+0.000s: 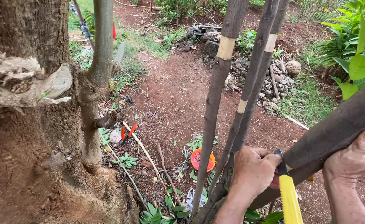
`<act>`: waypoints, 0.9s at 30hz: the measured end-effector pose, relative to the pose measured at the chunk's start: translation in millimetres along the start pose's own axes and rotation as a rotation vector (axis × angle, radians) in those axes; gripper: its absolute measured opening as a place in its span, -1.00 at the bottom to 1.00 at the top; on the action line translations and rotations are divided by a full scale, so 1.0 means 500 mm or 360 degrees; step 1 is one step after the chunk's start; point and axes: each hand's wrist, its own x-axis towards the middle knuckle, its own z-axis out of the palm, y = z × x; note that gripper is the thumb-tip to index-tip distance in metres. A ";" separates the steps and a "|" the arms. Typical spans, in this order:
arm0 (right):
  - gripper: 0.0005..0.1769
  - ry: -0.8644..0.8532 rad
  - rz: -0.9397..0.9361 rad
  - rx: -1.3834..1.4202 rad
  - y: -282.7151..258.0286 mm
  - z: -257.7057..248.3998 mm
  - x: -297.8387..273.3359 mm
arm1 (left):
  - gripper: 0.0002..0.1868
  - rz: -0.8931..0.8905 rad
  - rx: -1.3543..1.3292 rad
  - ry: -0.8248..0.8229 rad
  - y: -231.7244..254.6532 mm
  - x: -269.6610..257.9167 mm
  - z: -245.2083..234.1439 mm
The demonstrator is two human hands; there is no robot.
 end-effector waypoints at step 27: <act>-0.37 -0.0036 -0.0256 -0.0290 -0.002 -0.003 0.006 | -0.77 -0.0154 -0.1309 -0.0089 -0.141 0.054 0.083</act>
